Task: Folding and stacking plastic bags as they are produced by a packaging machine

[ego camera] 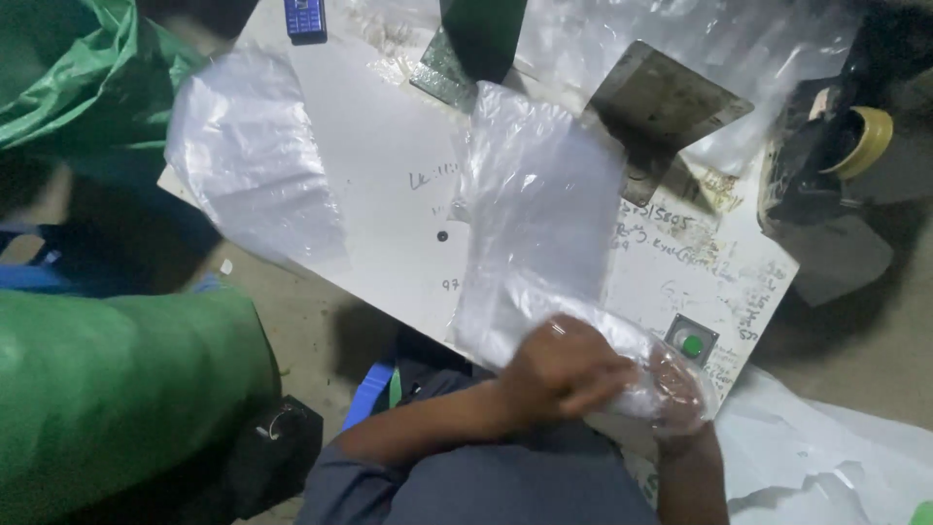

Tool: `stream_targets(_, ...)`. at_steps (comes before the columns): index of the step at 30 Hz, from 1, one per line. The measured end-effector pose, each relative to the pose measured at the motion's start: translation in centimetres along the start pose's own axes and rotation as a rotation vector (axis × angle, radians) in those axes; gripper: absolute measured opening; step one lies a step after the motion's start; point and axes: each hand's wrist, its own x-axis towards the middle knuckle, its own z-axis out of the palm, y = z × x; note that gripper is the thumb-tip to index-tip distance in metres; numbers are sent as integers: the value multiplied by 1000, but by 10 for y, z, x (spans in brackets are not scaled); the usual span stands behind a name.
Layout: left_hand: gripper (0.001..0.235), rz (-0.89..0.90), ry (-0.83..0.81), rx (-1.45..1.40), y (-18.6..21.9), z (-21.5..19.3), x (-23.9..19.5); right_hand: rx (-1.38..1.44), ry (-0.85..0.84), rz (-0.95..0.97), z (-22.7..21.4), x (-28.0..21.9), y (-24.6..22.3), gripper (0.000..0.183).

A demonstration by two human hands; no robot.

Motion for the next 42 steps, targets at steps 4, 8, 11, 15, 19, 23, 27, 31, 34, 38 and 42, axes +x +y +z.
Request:
stream_targets(4,64,-554,261,406,-50,-38,-17,-137,220,-97,-6,17,16,35)
stream_targets(8,76,-753,299,330,-68,-47,-10,466,247,-209,1,34,-42,27)
stream_targets(11,94,-841,160,355,-61,-50,6,273,-92,-32,22,47,-71,73)
stream_targets(15,89,-1103,77,120,-60,-60,51,430,-140,-175,59,82,-70,82)
stream_targets(19,49,-942,28,-258,-58,-59,62,928,-228,-250,48,94,-64,95)
stream_targets(23,44,-620,-90,-194,-22,-78,50,1277,-559,-317,12,92,-31,115)
stream_targets(27,24,-151,-443,-58,0,-88,22,1328,-918,-23,-25,55,67,104)
stream_targets(31,49,-378,-1030,-398,-1,-96,-19,459,-779,326,-37,15,39,58)
stream_targets(34,53,-1133,-945,-390,4,-95,-42,-47,-642,666,-55,23,-31,62)
stream_targets(38,52,-1498,-808,-340,11,-91,-20,214,-159,172,-58,8,-16,57)
stream_targets(42,46,-1249,-906,-491,10,-87,-9,257,-1017,-189,-15,1,19,82)
